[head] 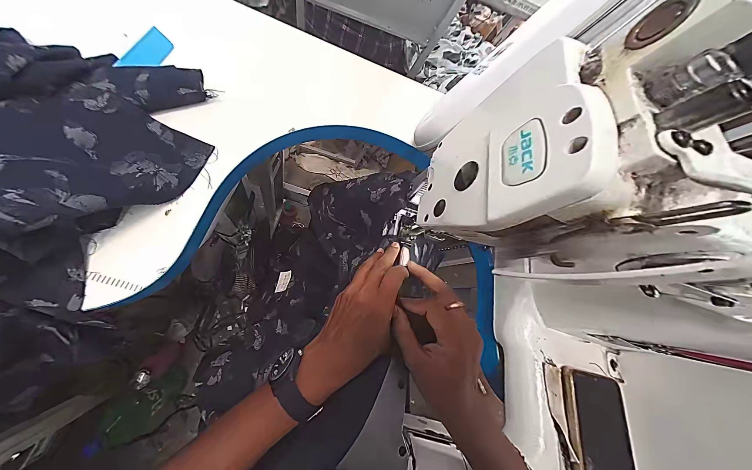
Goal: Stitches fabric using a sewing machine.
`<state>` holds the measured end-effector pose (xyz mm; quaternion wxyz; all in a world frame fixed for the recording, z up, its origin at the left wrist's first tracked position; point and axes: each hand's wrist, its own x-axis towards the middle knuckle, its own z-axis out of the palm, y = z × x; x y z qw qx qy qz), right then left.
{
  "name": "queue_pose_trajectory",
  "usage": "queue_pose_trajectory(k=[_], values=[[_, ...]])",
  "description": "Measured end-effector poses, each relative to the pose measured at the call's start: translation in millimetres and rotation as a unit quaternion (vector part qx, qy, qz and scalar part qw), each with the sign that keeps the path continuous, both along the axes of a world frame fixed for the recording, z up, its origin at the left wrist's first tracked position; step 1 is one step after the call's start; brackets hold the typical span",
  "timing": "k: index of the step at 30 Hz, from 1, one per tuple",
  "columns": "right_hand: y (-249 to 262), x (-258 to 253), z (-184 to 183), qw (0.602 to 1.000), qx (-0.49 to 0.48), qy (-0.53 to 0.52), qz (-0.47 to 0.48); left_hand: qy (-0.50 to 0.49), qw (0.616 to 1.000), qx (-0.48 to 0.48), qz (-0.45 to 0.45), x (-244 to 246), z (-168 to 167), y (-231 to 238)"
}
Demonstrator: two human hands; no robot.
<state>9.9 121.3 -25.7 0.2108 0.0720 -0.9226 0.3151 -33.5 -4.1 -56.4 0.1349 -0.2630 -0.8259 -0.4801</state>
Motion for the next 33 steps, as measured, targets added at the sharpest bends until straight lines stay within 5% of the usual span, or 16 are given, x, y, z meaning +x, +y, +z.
queue_pose_trajectory(k=[6,11,16,21,26,33], values=[[-19.3,6.8,13.7,0.978,0.17,0.049,-0.107,-0.004,0.998,0.049,0.044,-19.4,-2.3,12.2],[1.2,121.8,33.6,0.972,0.154,-0.082,-0.155,-0.304,0.939,0.012,-0.16,27.1,35.8,-53.4],[-55.9,116.3,85.3,0.934,0.337,-0.115,-0.026,-0.118,0.989,0.024,-0.091,68.3,14.9,-50.2],[-68.8,106.1,78.9,0.913,0.313,-0.261,-0.014,-0.091,0.992,0.046,-0.074,52.3,8.1,-47.3],[-77.4,94.6,81.3,0.909,0.354,-0.222,0.016,-0.007,0.997,0.051,-0.06,71.0,-4.0,-49.9],[-72.6,64.7,69.9,0.878,0.46,-0.131,-0.034,-0.065,0.987,0.079,-0.122,50.9,-1.4,-54.5]])
